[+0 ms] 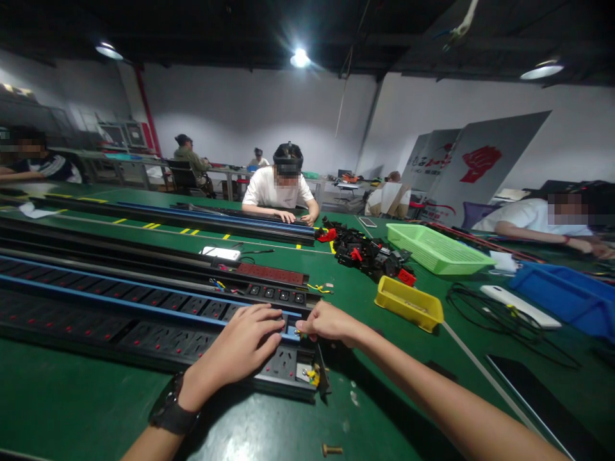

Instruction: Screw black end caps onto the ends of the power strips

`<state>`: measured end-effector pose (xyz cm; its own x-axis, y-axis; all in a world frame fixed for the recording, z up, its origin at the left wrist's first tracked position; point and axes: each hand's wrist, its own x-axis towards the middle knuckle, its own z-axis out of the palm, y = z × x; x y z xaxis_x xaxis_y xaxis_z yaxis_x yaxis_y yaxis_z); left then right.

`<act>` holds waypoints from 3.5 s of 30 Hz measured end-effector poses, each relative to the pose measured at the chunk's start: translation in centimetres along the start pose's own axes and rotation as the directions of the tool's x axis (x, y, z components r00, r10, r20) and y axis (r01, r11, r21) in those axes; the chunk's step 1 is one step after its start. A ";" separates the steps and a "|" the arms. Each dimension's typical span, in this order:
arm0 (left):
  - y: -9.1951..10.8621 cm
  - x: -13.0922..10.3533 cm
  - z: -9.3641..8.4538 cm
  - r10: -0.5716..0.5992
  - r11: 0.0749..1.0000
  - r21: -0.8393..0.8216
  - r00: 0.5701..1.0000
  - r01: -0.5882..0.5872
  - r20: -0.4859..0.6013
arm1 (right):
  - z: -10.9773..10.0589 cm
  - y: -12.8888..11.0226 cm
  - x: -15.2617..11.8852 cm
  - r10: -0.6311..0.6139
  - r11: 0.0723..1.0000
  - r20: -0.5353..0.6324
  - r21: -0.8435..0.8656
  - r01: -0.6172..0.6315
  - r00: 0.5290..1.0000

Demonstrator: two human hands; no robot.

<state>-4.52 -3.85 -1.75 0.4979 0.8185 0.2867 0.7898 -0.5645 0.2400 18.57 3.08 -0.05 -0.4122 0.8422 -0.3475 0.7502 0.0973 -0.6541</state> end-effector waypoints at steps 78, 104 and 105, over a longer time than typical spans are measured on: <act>-0.5 0.4 0.1 -0.011 0.999 -0.045 1.000 0.010 -0.018 | 2.0 3.6 -0.7 -0.168 0.942 -0.070 0.283 0.181 0.983; 3.8 7.7 -1.4 -0.040 0.968 0.248 0.952 -0.038 0.302 | 2.2 3.9 -0.3 -0.238 0.952 -0.177 0.151 0.265 0.955; 3.8 7.6 -1.2 -0.040 0.969 0.245 0.956 -0.034 0.290 | 2.2 3.8 -0.4 -0.238 0.954 -0.185 0.141 0.266 0.953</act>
<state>1.80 0.11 2.41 0.5483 0.8363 -0.0044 0.8362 -0.5483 -0.0047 20.48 1.91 -3.88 -0.4757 0.8781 -0.0509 0.5327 0.2415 -0.8111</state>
